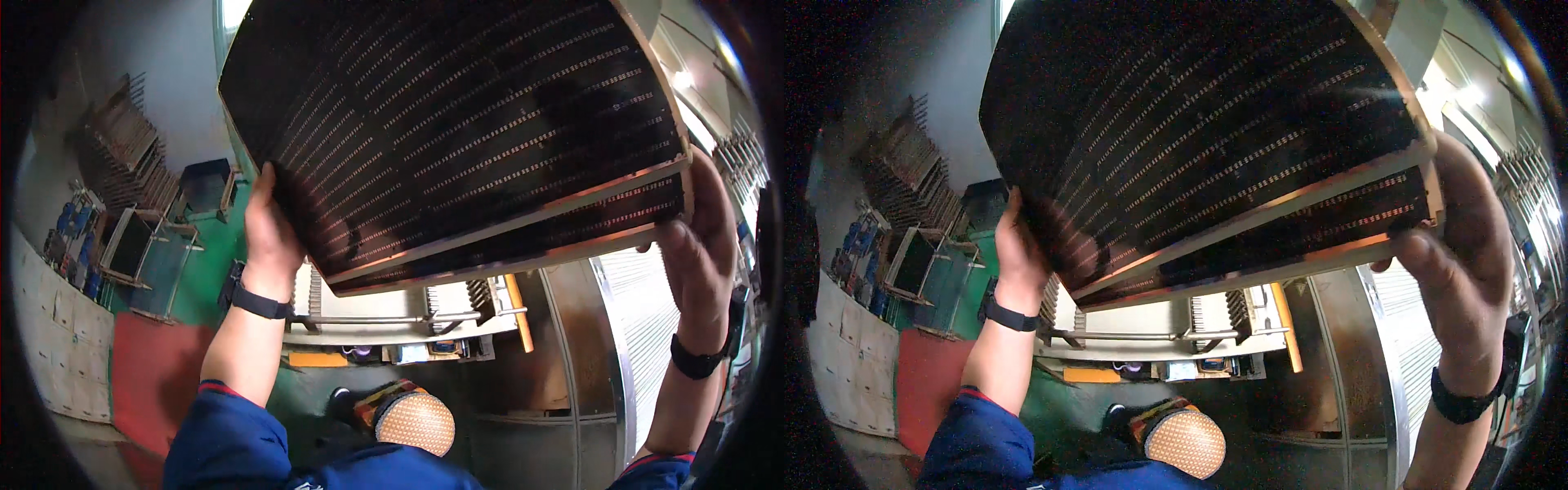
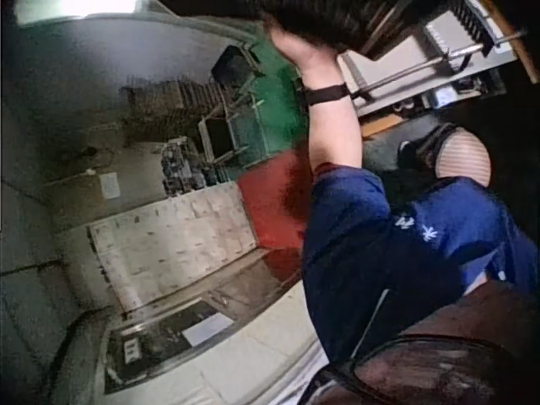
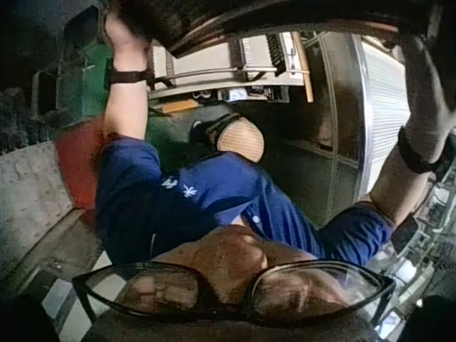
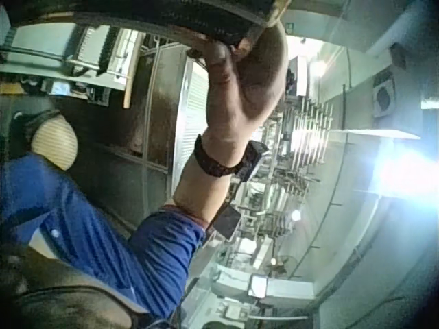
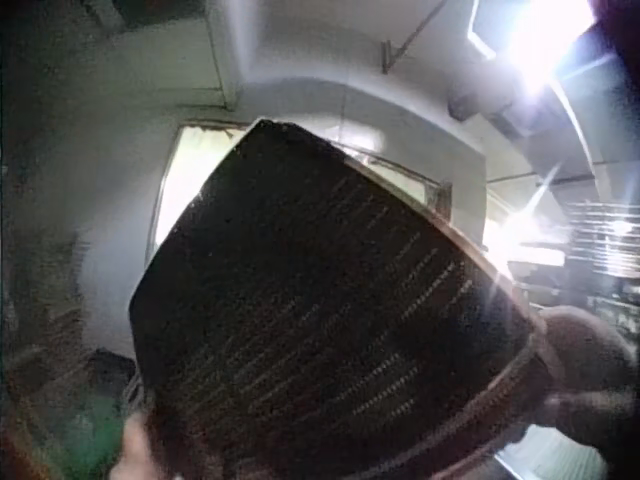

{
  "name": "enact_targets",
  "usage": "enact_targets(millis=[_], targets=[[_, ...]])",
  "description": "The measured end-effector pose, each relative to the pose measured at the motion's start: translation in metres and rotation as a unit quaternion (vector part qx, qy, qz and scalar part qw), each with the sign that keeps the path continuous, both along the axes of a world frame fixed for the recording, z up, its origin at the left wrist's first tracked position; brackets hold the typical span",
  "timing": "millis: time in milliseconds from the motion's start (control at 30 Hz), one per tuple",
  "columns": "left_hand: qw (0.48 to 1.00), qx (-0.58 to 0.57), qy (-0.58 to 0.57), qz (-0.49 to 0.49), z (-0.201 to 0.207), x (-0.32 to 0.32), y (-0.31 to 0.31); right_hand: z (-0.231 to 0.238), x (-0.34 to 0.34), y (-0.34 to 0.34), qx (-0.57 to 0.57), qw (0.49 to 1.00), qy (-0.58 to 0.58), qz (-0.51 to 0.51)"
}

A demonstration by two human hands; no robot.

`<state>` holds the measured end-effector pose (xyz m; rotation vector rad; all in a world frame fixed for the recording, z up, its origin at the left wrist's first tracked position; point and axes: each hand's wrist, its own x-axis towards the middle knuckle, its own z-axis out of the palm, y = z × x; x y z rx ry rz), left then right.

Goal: Moving metal grids from storage racks to machine stations on a factory floor.

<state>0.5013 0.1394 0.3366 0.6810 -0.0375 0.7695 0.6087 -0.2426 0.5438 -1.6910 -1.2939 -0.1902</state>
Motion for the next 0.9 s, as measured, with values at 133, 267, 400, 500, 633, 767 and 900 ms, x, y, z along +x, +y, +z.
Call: enact_targets(millis=[133,267,400,500,633,767,900], targets=[[0.999,-0.033,0.013,0.021,0.003,0.004,0.014,0.01,0.018,0.028,-0.016,0.999,-0.005,-0.042],[0.999,-0.014,0.013,0.038,-0.005,-0.006,0.023,0.006,0.024,0.037,-0.048,0.998,0.014,-0.045],[0.996,-0.017,0.029,0.083,-0.011,-0.009,0.006,-0.011,0.041,0.031,-0.089,0.994,0.065,-0.013],[0.994,-0.01,0.028,0.103,-0.004,-0.016,-0.006,-0.011,0.049,0.017,-0.089,0.993,0.076,-0.021],[0.981,0.039,0.014,0.189,0.012,-0.013,-0.012,-0.018,0.072,0.003,-0.082,0.994,0.039,-0.057],[0.962,0.133,-0.011,0.239,0.028,-0.01,0.012,-0.037,0.092,0.014,-0.108,0.989,-0.005,-0.105],[0.967,0.183,0.033,0.172,0.041,0.003,0.029,-0.077,0.126,0.034,-0.057,0.985,-0.043,-0.159]])
